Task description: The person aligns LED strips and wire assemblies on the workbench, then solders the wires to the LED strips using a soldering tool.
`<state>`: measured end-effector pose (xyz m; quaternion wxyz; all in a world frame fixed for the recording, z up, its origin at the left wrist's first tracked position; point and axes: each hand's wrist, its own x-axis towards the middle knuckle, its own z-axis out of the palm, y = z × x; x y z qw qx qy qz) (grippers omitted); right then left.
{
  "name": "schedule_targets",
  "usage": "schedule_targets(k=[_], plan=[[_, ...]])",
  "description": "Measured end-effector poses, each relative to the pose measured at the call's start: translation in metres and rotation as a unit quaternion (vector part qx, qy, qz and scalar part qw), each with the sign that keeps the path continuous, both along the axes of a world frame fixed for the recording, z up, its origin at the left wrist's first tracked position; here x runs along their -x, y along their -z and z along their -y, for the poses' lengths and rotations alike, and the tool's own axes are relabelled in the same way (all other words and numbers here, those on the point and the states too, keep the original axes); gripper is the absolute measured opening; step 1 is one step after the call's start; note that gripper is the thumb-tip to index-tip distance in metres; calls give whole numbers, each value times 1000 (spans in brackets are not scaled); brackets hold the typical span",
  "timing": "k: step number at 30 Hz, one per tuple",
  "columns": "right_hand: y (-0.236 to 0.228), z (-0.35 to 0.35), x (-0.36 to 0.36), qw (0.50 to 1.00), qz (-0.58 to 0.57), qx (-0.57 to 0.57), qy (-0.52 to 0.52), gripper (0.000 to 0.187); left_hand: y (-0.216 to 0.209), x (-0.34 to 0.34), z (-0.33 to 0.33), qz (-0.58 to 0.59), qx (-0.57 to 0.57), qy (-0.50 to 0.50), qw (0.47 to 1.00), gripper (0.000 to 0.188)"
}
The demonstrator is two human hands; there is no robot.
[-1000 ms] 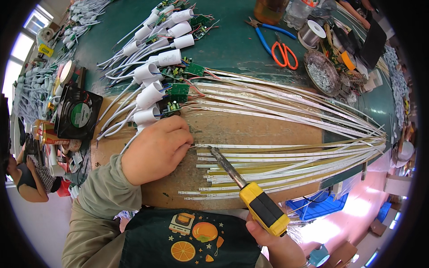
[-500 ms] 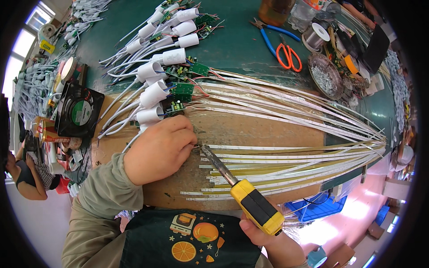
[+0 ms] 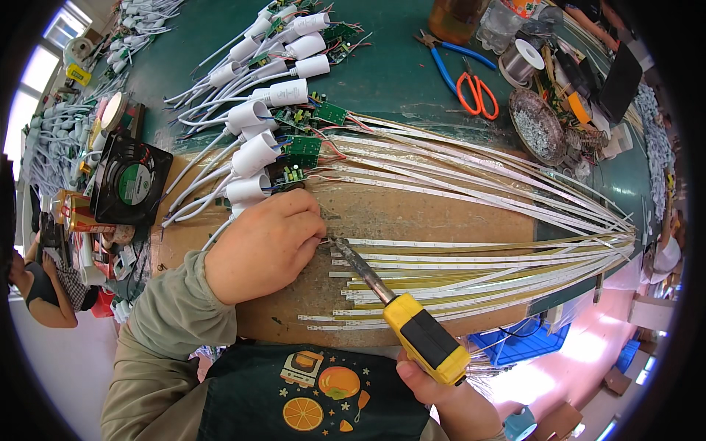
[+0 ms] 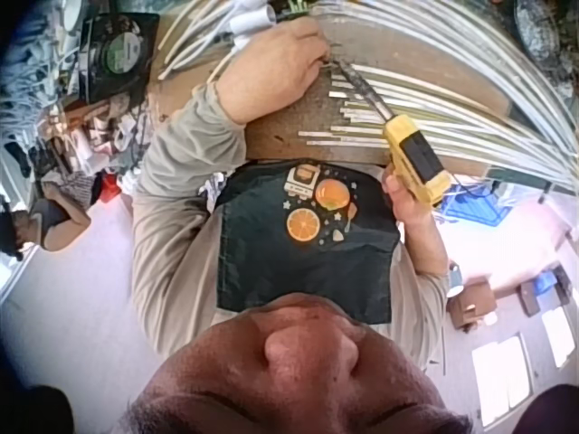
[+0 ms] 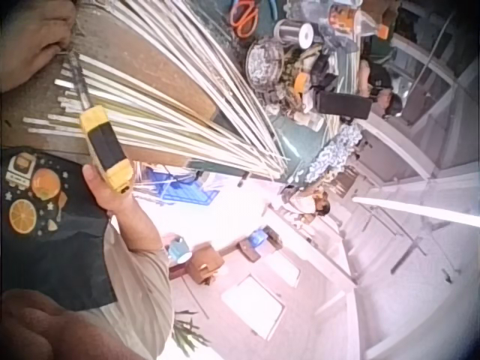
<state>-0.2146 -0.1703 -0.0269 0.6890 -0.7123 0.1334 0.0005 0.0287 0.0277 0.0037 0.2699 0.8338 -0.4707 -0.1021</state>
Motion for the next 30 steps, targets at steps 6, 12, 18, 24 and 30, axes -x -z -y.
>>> schedule_targets(k=[6,12,18,24,30], plan=[[-16,-5,-13,991,5,-120,50,25,0,0,-1,2,-4,-2,1000,9],[-11,5,-14,979,38,-135,146,68,-4,-1,0,38,-3,32,999,8],[-5,22,-23,973,102,-146,147,63,-2,-1,-1,31,-4,27,999,8],[0,24,-25,966,113,-154,173,61,-3,-1,1,19,-4,21,1000,8],[1,25,-25,965,108,-170,168,65,-3,0,1,-6,-6,-2,1000,9]])
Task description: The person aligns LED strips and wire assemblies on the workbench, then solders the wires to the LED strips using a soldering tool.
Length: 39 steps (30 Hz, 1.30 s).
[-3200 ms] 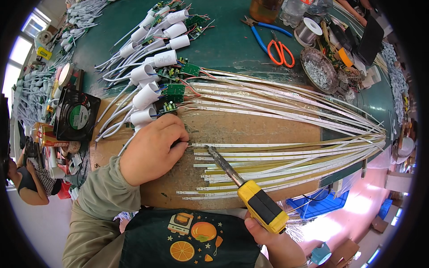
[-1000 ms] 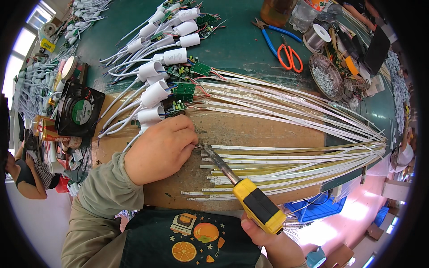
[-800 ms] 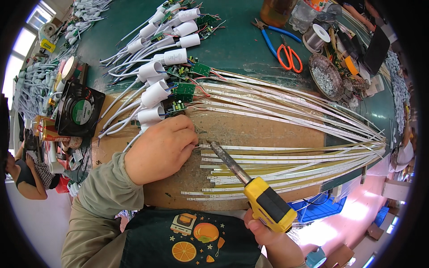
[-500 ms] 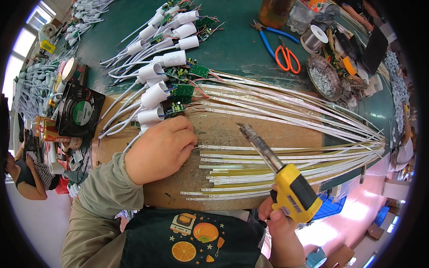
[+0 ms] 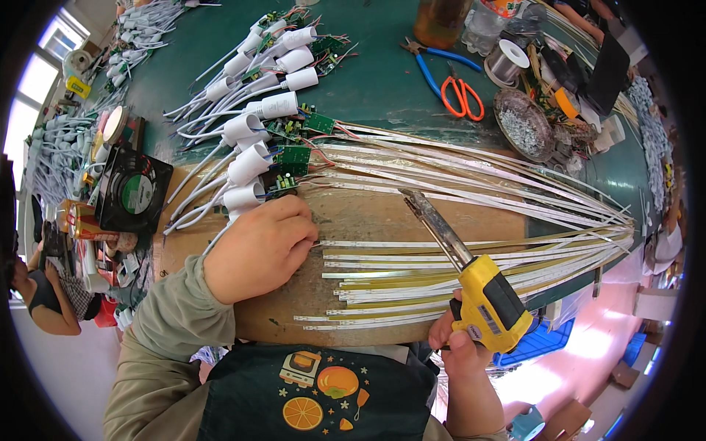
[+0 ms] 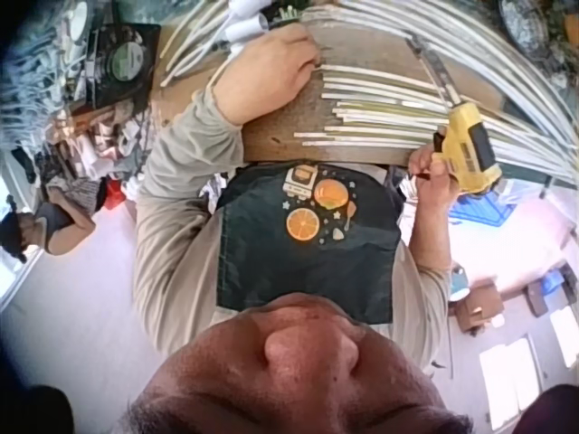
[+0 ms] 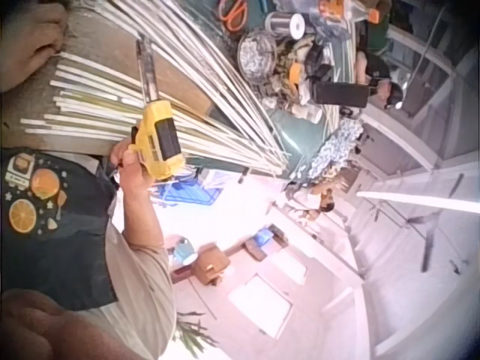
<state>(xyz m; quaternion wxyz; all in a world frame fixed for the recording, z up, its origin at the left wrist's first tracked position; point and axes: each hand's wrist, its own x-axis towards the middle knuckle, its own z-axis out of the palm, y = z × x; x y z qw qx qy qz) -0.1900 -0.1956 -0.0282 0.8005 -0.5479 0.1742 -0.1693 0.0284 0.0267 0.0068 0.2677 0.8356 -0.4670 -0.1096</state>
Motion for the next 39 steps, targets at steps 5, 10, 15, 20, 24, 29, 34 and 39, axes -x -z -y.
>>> schedule_targets(k=[5,10,15,20,24,29,34,39], plan=[[-1,0,0,1000,4,-10,-4,66,0,2,1,1,3,-6,1000,8],[0,2,2,1000,6,-26,-5,67,-1,2,3,-14,8,-14,1000,9],[3,3,4,999,18,-33,-4,68,-2,3,3,-8,3,-15,1000,9],[4,3,4,998,24,-49,-10,68,-5,2,2,-15,-12,-14,1000,10],[4,5,5,997,26,-68,-14,67,-25,10,-6,-12,-3,-22,1000,23],[5,5,7,997,23,-70,-10,67,-42,30,-31,38,-117,-61,991,40],[4,5,8,998,28,-60,-19,67,-31,37,-49,61,-129,-90,986,40],[6,4,8,996,65,-67,2,64,-67,20,-40,48,-18,-117,992,20]])
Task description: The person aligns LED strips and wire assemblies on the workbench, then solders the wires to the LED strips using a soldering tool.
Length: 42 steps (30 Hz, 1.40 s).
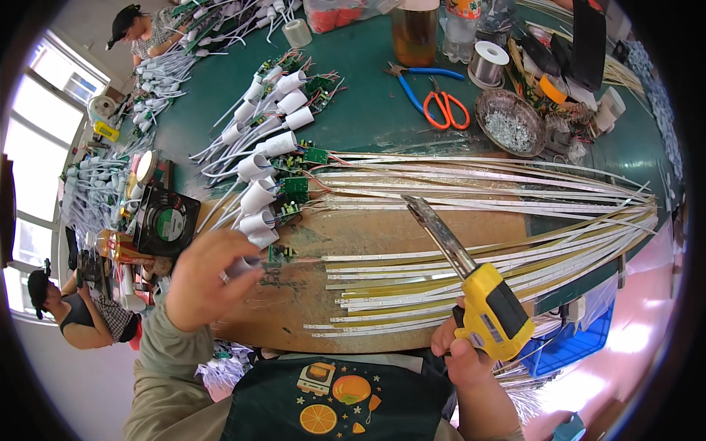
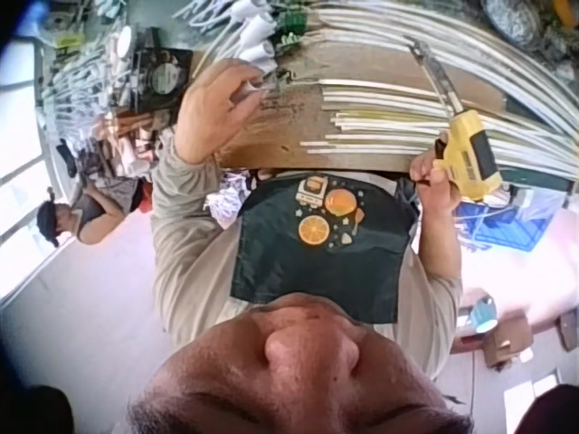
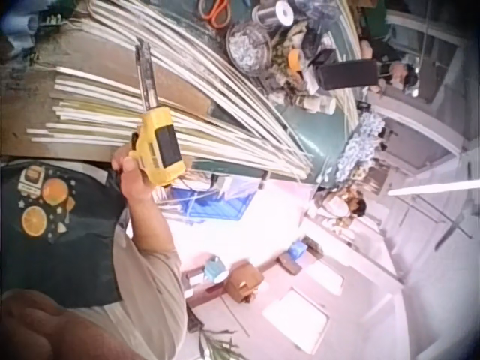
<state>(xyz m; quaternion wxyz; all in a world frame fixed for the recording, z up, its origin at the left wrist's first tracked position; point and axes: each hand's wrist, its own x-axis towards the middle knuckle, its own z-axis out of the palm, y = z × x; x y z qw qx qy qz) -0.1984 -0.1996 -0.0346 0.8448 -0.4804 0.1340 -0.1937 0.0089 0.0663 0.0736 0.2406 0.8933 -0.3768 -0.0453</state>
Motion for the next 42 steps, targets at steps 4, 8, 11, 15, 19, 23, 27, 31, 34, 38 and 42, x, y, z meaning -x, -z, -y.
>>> schedule_targets(k=[4,8,11,15,19,23,27,31,34,38,42], plan=[[6,1,4,1000,21,-9,13,63,-23,-34,28,107,56,3,993,17],[5,-1,3,999,36,-23,17,62,-24,-78,49,144,88,-9,986,16],[3,-2,2,998,43,-34,9,60,8,-110,42,134,14,-16,991,20],[8,-1,4,999,39,-31,7,60,7,-132,45,8,-60,0,998,28],[7,-1,4,999,34,-6,8,60,-3,-164,48,8,13,-85,996,26],[7,1,3,999,38,-29,-4,59,38,-202,44,130,-73,-41,988,24],[7,-1,2,999,31,-11,2,61,53,-209,48,119,-88,-66,987,23],[4,-1,0,999,32,-12,1,62,47,-208,51,104,-104,-48,988,22],[4,-1,0,1000,30,-3,4,62,44,-209,43,37,49,-81,995,20],[2,0,-2,999,32,-8,0,62,15,-180,31,-73,358,-187,912,18],[5,2,4,999,23,-27,5,63,-25,-91,49,62,203,-130,969,14]])
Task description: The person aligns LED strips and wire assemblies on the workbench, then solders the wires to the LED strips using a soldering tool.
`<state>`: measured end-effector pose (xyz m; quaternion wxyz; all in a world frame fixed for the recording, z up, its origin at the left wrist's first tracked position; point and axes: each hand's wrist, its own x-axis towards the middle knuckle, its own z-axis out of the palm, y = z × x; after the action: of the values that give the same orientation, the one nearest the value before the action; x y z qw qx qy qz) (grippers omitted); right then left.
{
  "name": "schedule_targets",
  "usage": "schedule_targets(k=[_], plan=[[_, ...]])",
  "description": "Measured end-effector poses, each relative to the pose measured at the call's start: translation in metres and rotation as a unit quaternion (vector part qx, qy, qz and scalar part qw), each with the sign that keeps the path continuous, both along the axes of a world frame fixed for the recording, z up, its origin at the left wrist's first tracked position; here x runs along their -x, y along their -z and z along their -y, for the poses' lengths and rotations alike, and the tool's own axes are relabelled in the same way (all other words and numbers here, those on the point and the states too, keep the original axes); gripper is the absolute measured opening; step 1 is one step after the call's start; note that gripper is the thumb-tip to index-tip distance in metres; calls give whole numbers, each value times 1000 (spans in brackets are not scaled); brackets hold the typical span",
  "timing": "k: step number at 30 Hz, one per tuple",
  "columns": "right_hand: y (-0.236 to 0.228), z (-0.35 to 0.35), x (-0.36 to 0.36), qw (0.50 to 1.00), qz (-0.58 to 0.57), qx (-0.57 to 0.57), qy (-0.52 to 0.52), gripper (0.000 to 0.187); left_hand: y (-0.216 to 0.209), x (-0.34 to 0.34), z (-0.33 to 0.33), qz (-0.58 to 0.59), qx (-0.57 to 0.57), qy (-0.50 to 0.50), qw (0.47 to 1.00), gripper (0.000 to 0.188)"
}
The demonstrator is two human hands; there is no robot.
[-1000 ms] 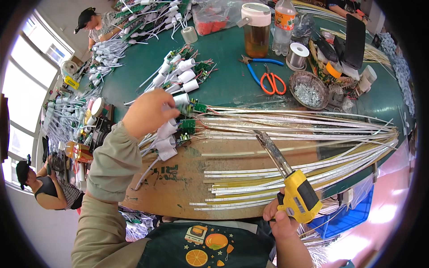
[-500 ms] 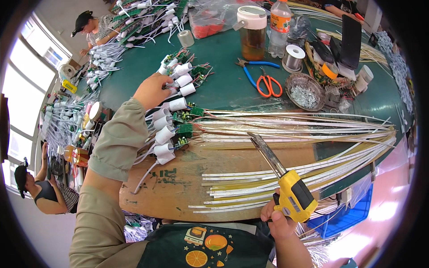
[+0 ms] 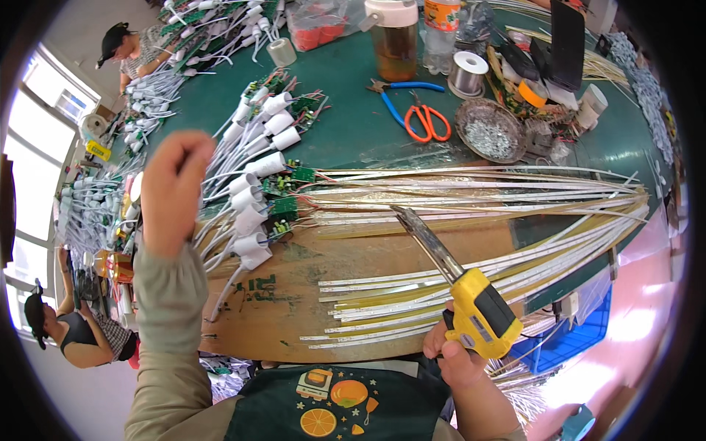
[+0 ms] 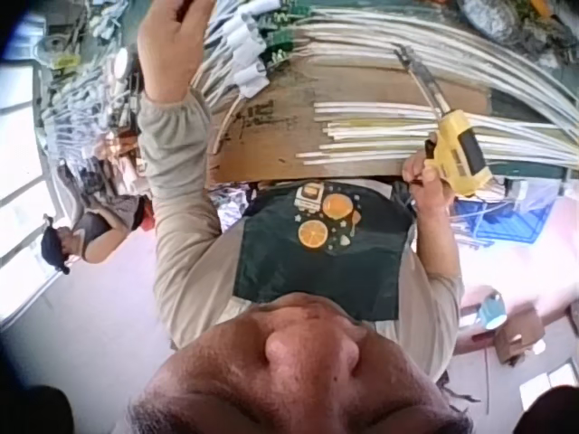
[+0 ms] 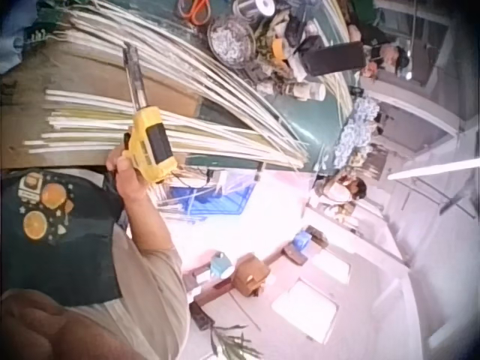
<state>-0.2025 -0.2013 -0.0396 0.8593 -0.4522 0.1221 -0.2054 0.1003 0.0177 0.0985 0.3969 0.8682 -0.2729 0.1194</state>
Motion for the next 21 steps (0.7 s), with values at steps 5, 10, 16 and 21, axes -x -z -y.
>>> schedule_targets(k=[5,10,16,21], plan=[[-2,-2,-2,1000,-5,-29,-9,66,43,76,29,20,-245,195,950,10],[-2,-1,-1,1000,1,-10,-17,62,90,72,49,30,-227,184,956,13],[1,-2,1,1000,-5,-16,8,59,97,63,56,30,-191,203,960,11],[-2,-3,-1,1000,-14,-24,-3,58,97,65,50,39,-188,213,958,9]])
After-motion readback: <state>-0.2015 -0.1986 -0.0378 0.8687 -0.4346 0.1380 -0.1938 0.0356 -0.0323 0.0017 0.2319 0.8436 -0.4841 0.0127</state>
